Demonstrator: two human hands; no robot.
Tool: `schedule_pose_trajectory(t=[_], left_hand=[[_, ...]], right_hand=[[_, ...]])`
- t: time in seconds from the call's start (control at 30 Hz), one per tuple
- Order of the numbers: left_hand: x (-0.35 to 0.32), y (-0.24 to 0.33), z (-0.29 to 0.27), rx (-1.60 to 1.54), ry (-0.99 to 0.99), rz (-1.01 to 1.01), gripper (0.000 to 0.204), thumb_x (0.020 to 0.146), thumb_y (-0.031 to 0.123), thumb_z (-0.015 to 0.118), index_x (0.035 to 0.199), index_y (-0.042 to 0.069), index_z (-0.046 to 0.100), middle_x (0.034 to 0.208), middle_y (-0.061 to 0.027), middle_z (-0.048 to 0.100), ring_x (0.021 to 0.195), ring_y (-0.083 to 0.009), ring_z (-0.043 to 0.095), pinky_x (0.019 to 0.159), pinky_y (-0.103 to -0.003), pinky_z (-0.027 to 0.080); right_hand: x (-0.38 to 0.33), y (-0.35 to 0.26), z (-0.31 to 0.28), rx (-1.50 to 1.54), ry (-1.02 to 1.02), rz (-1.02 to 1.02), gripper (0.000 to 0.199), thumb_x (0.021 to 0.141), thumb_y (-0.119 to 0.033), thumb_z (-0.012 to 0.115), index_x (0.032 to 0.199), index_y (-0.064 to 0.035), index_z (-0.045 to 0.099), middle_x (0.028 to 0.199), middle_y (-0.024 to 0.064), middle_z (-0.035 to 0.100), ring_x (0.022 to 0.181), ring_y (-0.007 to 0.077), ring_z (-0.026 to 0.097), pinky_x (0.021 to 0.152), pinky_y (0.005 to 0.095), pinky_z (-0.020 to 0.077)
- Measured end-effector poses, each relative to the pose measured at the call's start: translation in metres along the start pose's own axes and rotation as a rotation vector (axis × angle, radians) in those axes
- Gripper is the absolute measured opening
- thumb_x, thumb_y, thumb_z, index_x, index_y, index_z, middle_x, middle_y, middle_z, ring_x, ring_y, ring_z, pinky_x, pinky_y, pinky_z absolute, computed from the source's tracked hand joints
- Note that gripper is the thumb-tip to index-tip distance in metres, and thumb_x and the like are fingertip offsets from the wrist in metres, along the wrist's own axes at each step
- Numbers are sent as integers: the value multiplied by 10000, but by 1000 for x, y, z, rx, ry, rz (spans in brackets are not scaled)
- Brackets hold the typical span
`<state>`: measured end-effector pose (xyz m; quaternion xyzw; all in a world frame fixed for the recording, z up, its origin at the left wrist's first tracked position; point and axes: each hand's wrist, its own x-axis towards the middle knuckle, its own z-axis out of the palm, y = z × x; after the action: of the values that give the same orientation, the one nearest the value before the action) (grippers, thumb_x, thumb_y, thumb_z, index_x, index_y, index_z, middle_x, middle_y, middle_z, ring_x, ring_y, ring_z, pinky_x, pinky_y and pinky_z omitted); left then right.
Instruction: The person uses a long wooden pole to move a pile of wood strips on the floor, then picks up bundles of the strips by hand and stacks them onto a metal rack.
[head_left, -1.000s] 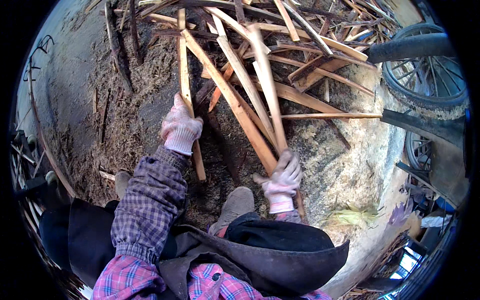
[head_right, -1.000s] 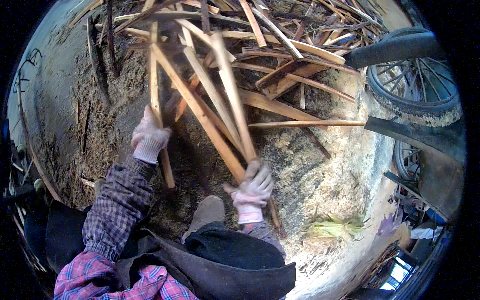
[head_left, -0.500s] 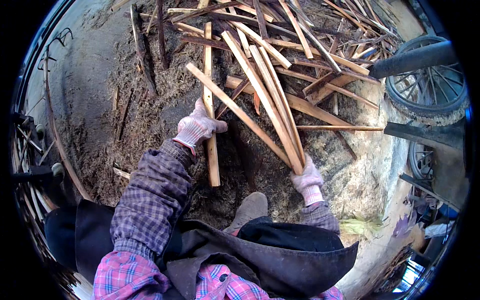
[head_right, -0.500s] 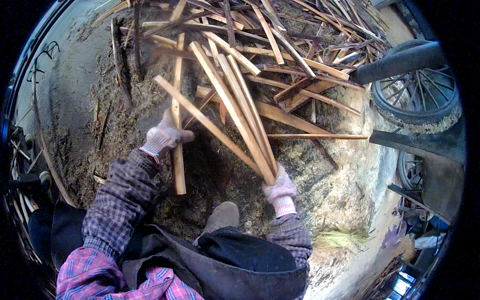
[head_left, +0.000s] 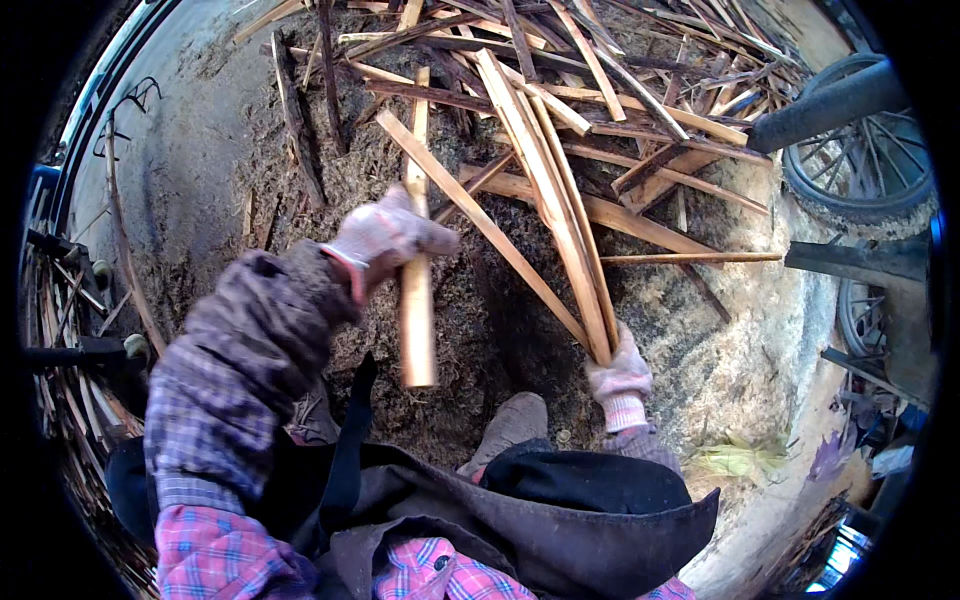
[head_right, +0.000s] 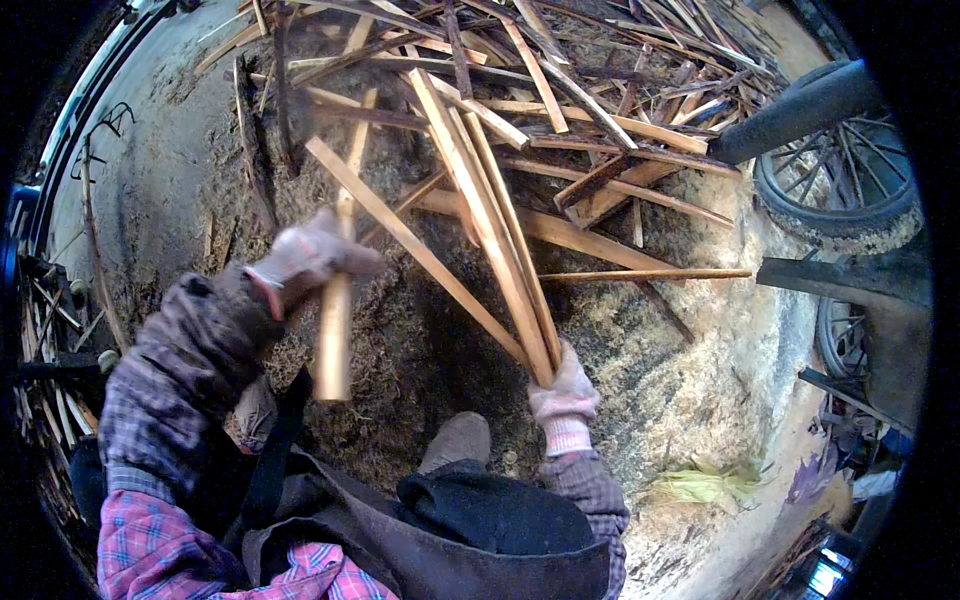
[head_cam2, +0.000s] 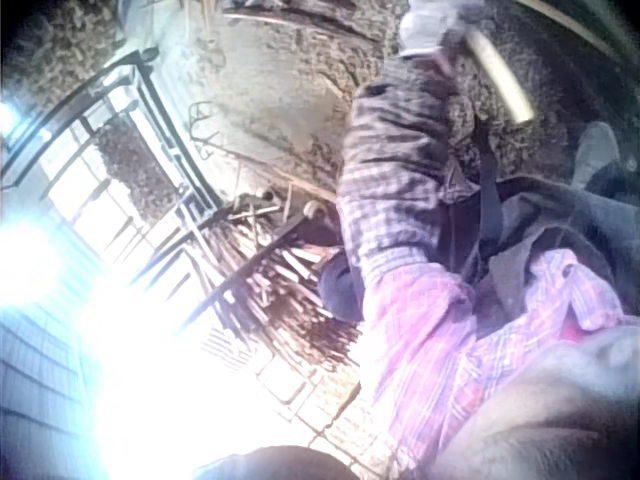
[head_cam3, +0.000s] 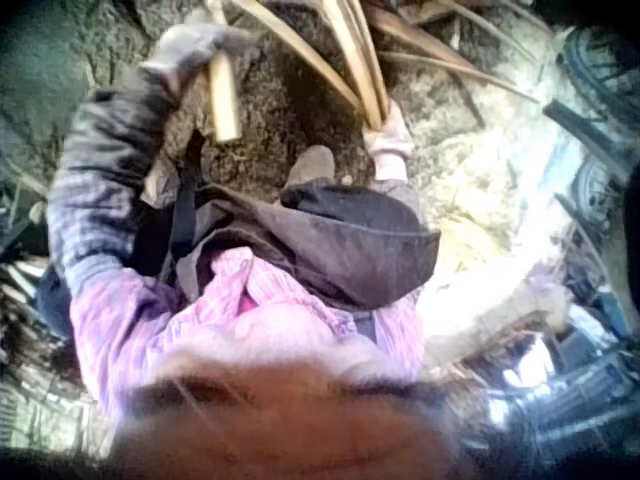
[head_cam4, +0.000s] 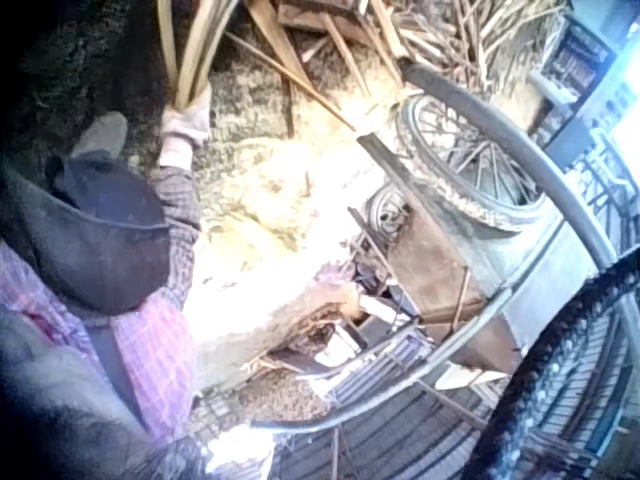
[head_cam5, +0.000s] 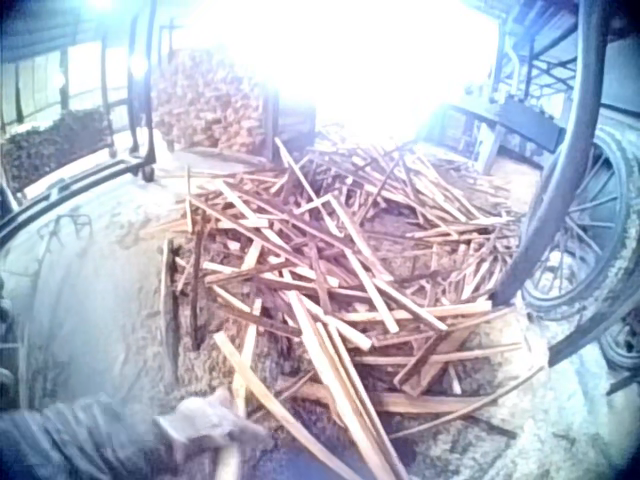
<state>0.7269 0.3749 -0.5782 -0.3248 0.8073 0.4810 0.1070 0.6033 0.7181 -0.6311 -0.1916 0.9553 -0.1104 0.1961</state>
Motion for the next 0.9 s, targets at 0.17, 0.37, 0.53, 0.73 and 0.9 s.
schedule_pose_trajectory(t=[0.17, 0.37, 0.53, 0.73, 0.9], left_hand=[[-43, 12, -107, 137, -104, -436, 854, 613, 206, 763, 1348, 116, 339, 1008, -109, 611, 851, -236, 618, 815, -287, 496], [-111, -14, -170, 921, -34, -315, 815, 560, 225, 751, 1286, 124, 394, 1005, -148, 621, 920, -303, 609, 792, -359, 483], [-176, -55, -193, 924, 148, -272, 795, 581, 139, 718, 1301, 118, 380, 1000, -124, 616, 876, -242, 622, 775, -332, 495], [-128, -98, -161, -208, 609, -80, 643, 749, -20, 609, 1328, 151, 388, 831, -1, 558, 562, -71, 483, 468, -217, 403], [-18, -67, -41, -855, 518, 50, 505, 807, 88, 640, 1245, 65, 389, 804, -37, 556, 596, -120, 528, 482, -242, 467]], right_hand=[[-52, 41, -24, -20, 25, 41, 667, 619, -146, 718, 1222, -73, 443, 1039, 135, 612, 888, 277, 622, 775, 351, 516], [-100, 59, -38, 272, 20, 136, 656, 613, -213, 755, 1184, -57, 471, 1018, 113, 615, 868, 245, 629, 740, 330, 508], [-41, 18, -39, 613, 29, 83, 712, 635, -142, 744, 1242, 2, 401, 998, 124, 602, 878, 220, 615, 779, 317, 499], [64, -73, -49, 691, 121, -340, 771, 642, -151, 754, 1275, 25, 350, 1052, 163, 588, 944, 212, 582, 853, 312, 462], [86, -180, -46, 624, -78, -396, 732, 679, -236, 704, 1279, -15, 346, 1010, 165, 588, 920, 288, 597, 808, 370, 481]])
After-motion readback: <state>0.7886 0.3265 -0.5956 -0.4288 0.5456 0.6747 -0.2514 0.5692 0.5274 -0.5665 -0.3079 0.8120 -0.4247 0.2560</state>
